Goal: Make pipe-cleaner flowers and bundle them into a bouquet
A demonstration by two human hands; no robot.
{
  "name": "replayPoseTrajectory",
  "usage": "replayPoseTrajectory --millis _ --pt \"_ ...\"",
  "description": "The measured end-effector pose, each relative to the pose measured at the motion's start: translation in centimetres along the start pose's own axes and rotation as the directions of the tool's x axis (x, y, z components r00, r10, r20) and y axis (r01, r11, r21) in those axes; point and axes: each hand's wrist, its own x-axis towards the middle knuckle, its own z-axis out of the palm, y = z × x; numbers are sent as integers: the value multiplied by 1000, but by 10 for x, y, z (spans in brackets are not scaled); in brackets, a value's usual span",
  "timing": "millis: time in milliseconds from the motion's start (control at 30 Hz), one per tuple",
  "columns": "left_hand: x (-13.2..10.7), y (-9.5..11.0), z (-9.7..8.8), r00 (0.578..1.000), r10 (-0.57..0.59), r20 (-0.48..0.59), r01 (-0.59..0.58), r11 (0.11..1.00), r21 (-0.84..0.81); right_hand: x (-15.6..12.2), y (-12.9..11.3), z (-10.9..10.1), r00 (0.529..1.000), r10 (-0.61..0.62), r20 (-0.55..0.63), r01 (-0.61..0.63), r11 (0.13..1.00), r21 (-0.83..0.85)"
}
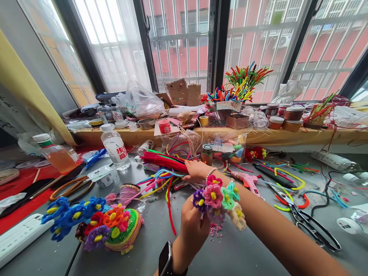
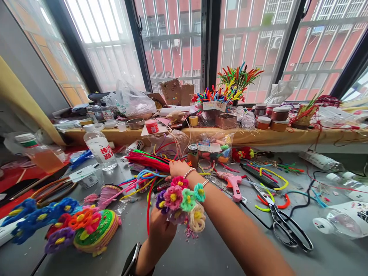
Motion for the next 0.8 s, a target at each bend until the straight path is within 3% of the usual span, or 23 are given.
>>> replayPoseTrajectory --millis 167,467,800 --pt "-2 3 2 999 -23 24 24 1000 -14 -4 -3 -2 999 40 -3 -40 999 -8" --pt "-5 6 5 996 -16 88 20 999 -49 -3 -17 14 978 165 -132 -169 985 -23" --pt "-3 4 3 998 -28 58 29 999 -18 11 0 5 981 95 -170 -105 993 -51"
